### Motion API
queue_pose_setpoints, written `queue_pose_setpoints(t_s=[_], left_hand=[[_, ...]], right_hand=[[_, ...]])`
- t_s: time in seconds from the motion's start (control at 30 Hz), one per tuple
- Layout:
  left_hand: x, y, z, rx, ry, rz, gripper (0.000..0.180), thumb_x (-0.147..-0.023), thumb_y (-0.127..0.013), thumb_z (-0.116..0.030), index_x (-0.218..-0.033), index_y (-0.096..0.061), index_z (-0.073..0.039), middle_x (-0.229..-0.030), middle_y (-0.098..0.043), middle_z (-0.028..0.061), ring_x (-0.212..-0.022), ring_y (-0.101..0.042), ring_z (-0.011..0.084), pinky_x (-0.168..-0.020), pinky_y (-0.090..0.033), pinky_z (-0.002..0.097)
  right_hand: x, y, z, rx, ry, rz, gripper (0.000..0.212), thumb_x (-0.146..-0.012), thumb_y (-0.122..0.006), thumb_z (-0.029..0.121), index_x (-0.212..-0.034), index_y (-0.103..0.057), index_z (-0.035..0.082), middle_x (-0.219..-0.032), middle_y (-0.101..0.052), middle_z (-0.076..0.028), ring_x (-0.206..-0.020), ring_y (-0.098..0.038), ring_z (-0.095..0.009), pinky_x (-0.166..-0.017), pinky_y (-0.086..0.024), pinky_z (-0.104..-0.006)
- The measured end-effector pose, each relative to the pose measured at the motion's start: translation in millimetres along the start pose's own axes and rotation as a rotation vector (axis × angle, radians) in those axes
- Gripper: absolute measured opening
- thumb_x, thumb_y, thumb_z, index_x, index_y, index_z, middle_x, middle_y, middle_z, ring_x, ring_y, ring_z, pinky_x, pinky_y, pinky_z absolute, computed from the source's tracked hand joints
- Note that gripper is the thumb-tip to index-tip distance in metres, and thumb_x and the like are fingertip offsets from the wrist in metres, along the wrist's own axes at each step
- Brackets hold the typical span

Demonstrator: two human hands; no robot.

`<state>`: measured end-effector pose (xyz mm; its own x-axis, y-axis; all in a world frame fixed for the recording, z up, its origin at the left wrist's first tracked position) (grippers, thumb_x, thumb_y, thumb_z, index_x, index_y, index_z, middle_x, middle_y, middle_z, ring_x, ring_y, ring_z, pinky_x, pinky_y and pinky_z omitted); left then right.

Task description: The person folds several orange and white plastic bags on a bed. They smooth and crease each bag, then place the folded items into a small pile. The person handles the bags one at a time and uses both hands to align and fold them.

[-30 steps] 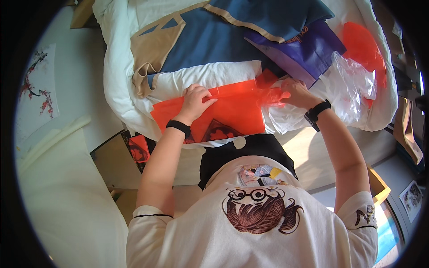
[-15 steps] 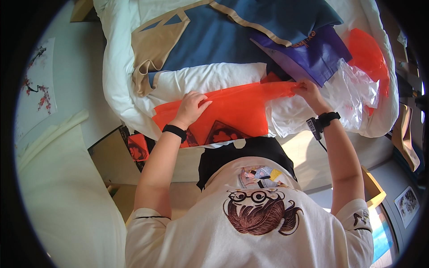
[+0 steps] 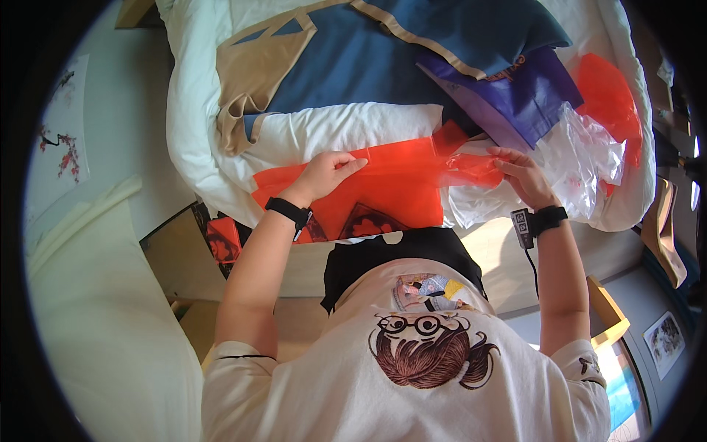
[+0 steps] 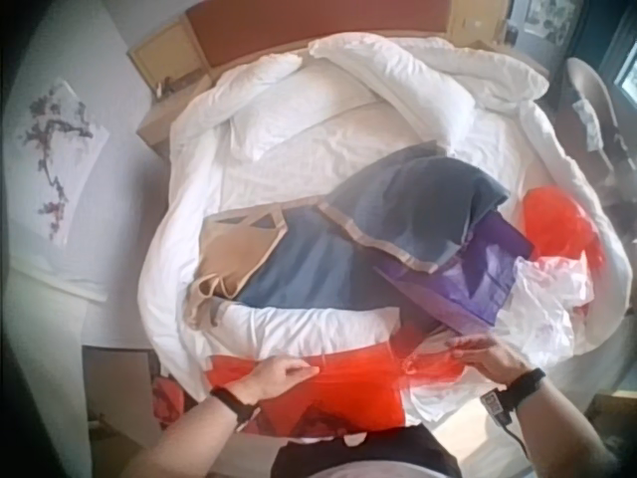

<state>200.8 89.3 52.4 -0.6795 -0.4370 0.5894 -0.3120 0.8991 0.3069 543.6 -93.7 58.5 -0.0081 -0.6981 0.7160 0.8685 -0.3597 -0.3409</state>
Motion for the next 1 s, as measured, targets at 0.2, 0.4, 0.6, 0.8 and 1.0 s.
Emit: queue_pose_setpoints(t_s=[0.2,0.4,0.6,0.8,1.0], left_hand=[[-19,-24,-32,0.064,-0.155,0.063,0.038,-0.093,-0.061,-0.036,-0.098,-0.068,0.002,-0.086,-0.069,0.0111,-0.082,-0.062,0.0177,-0.076,-0.048,0.0289],[-44,-51,-80,0.120,-0.087,0.315,0.031,-0.091,-0.066,-0.029,-0.103,-0.070,0.000,-0.096,-0.071,0.0097,-0.091,-0.064,0.0159,-0.082,-0.048,0.0269],[-28,-51,-113,-0.048,-0.416,0.217,0.021,-0.084,-0.073,-0.021,-0.093,-0.071,-0.002,-0.089,-0.069,0.0098,-0.083,-0.064,0.0206,-0.077,-0.049,0.0294],[-13,-49,-117,-0.123,-0.587,-0.039,0.015,-0.083,-0.072,-0.015,-0.081,-0.065,-0.002,-0.080,-0.065,0.0097,-0.074,-0.061,0.0250,-0.068,-0.049,0.0313],[-7,-42,-107,-0.092,-0.532,-0.100,0.018,-0.082,-0.073,-0.014,-0.077,-0.059,-0.003,-0.075,-0.063,0.0079,-0.069,-0.059,0.0236,-0.064,-0.047,0.0321]], right_hand=[[32,-31,6,0.185,0.088,0.069,0.028,-0.089,-0.059,-0.002,-0.117,-0.063,-0.002,-0.112,-0.066,-0.005,-0.101,-0.060,-0.013,-0.094,-0.045,-0.0252],[48,-46,19,0.251,0.132,0.048,0.031,-0.088,-0.060,-0.002,-0.119,-0.062,-0.001,-0.111,-0.066,-0.006,-0.102,-0.060,-0.012,-0.093,-0.045,-0.0252],[58,-45,24,0.255,0.141,0.001,0.032,-0.091,-0.059,0.001,-0.122,-0.058,-0.001,-0.110,-0.065,-0.006,-0.101,-0.060,-0.012,-0.092,-0.045,-0.0252],[69,-39,22,0.266,0.230,-0.075,0.030,-0.092,-0.061,0.005,-0.121,-0.059,-0.002,-0.105,-0.064,-0.004,-0.096,-0.059,-0.010,-0.087,-0.046,-0.0239],[75,-22,22,0.349,0.446,-0.257,0.030,-0.093,-0.062,0.007,-0.122,-0.058,-0.002,-0.106,-0.064,-0.004,-0.098,-0.058,-0.010,-0.087,-0.046,-0.0240]])
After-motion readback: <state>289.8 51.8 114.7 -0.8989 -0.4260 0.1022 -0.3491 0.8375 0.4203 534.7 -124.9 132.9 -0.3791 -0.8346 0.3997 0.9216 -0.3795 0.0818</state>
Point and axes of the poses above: each hand's wrist, its own x-axis away from the middle knuckle, its own y-axis out of the back of the hand, z = x × y, the point moved 4 cm from there along -x, towards the middle knuckle
